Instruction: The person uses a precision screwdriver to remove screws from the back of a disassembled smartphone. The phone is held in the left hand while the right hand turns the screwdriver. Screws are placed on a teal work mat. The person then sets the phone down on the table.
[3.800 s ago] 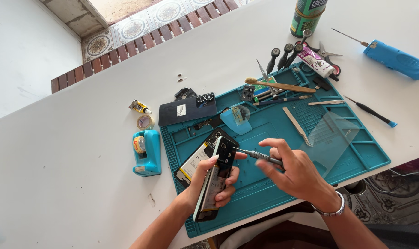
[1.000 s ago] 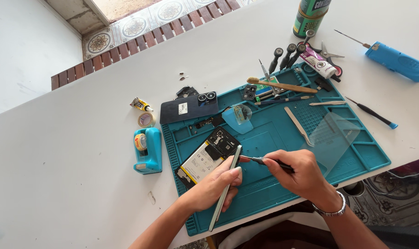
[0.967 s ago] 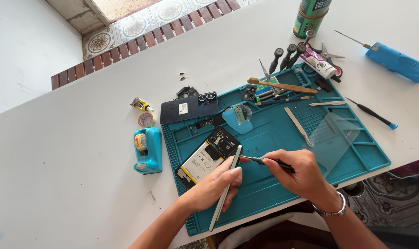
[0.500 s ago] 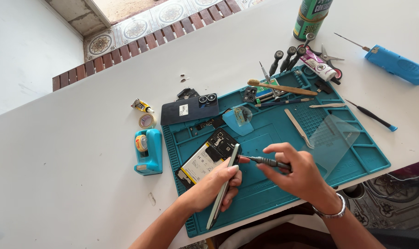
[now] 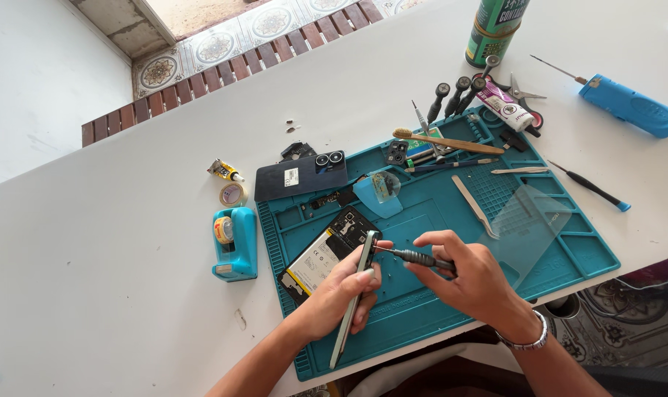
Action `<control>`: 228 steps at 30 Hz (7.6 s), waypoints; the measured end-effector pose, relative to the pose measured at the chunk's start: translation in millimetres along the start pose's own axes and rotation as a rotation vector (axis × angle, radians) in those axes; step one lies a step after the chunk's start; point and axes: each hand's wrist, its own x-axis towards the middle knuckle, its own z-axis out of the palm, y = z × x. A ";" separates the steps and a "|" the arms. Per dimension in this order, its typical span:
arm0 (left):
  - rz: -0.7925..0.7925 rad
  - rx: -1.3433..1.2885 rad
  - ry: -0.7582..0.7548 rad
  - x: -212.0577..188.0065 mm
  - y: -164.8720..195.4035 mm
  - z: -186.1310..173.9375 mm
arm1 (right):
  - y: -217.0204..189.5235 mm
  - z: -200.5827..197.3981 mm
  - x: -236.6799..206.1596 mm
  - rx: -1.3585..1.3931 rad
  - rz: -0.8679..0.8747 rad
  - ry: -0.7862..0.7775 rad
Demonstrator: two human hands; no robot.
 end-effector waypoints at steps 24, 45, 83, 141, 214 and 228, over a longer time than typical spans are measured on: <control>-0.065 -0.119 0.007 -5.3 6.9 3.4 | 5.0 -3.0 -4.9 0.190 0.067 -0.066; 0.007 -0.247 -0.037 0.8 -12.0 -7.5 | -5.9 -10.1 -2.0 0.124 0.035 -0.010; 0.182 -0.435 -0.141 8.4 -8.4 -16.6 | -8.1 -10.3 5.0 -0.054 0.219 0.136; 0.818 -0.765 -0.186 -45.6 41.6 -115.1 | -54.2 81.1 208.4 -0.273 -0.764 -0.971; 0.553 -0.772 -0.162 51.3 15.1 -86.3 | 7.1 -51.9 135.6 -0.239 -0.700 -0.305; 0.409 -0.627 -0.211 44.6 27.2 -66.6 | 5.0 -65.7 132.9 -0.006 -0.121 -0.752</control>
